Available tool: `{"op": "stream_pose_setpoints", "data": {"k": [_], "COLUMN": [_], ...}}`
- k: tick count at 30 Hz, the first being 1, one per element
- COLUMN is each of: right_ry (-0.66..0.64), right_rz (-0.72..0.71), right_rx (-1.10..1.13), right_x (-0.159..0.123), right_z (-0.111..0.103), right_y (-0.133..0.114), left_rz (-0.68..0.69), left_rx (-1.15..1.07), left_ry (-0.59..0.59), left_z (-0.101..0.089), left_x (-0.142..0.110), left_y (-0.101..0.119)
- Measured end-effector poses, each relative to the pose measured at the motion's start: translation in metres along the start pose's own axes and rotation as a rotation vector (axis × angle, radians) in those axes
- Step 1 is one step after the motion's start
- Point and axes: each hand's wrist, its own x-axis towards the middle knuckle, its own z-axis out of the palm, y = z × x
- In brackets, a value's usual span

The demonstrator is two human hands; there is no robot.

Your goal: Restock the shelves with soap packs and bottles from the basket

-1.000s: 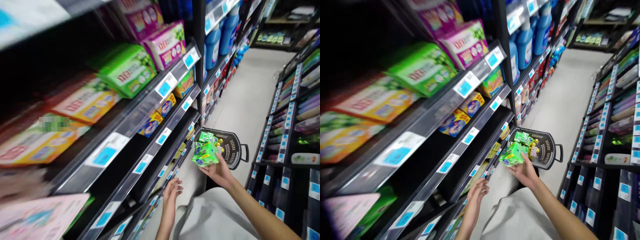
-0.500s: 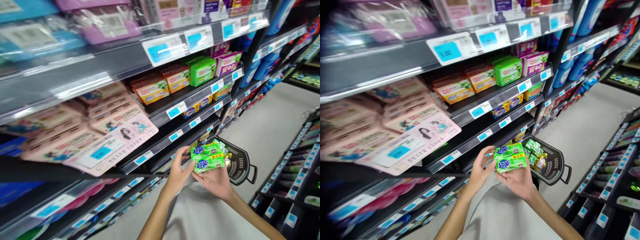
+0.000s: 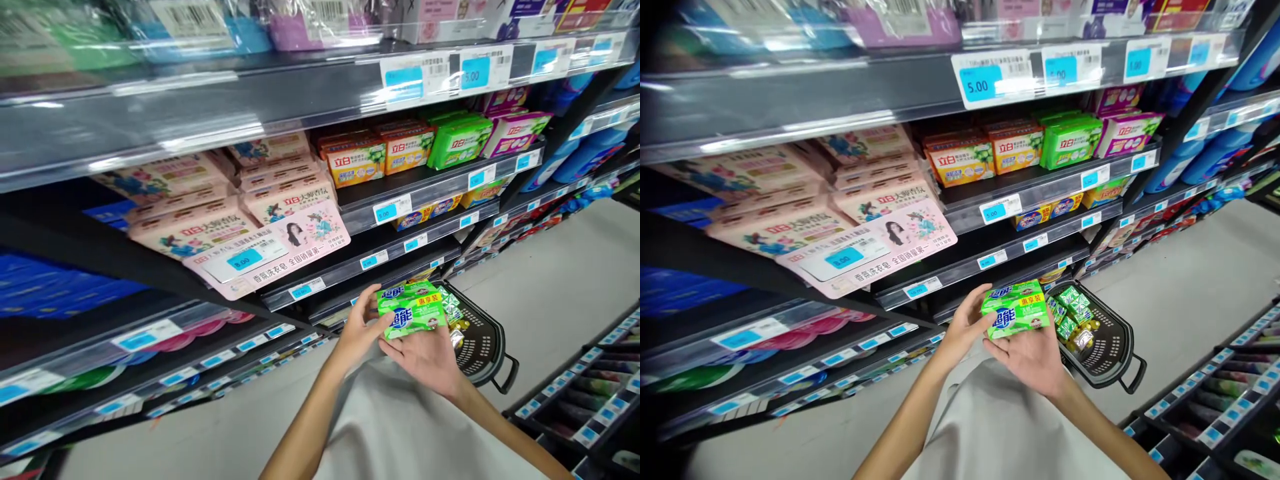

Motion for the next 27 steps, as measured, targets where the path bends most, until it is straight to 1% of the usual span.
{"op": "stream_pose_setpoints", "data": {"k": [3, 5, 8, 11, 13, 15, 17, 18, 20, 23, 25, 27], "right_ry": [0.015, 0.013, 0.001, 0.017, 0.062, 0.136, 0.201, 0.213, 0.190, 0.118, 0.105, 0.110], "right_rz": [0.000, -0.002, -0.008, 0.011, 0.026, 0.015, -0.008, -0.019, -0.048, -0.121, -0.152, -0.141], "right_rx": [-0.034, -0.046, -0.072, -0.156, -0.241, -0.333, -0.421, -0.464, -0.548, -0.680, -0.770, -0.865], "right_x": [0.000, -0.002, -0.004, -0.004, -0.001, 0.003, 0.008, 0.010, 0.016, 0.026, 0.034, 0.043], "right_z": [-0.001, -0.002, -0.003, -0.008, -0.016, -0.027, -0.034, -0.035, -0.032, -0.016, -0.005, 0.006], "right_y": [0.002, 0.004, 0.004, 0.000, -0.004, -0.008, -0.013, -0.015, -0.021, -0.032, -0.038, -0.043], "left_rz": [-0.029, -0.021, 0.050, 0.124, 0.166, 0.207, 0.265, 0.308, 0.426, 0.557, 0.579, 0.588], "left_rx": [0.010, 0.013, 0.017, 0.045, 0.051, 0.085, 0.178, 0.241, 0.367, 0.505, 0.551, 0.559], "left_ry": [-0.040, -0.071, -0.040, -0.001, 0.009, 0.007, 0.018, 0.031, 0.068, 0.109, 0.135, 0.152], "left_z": [-0.003, -0.003, -0.002, -0.002, -0.003, -0.007, -0.013, -0.017, -0.028, -0.043, -0.052, -0.058], "left_x": [-0.003, -0.006, -0.012, -0.021, -0.029, -0.037, -0.045, -0.048, -0.054, -0.059, -0.061, -0.062], "left_y": [0.001, 0.001, 0.000, -0.002, 0.001, 0.007, 0.014, 0.017, 0.021, 0.024, 0.024, 0.024]}}
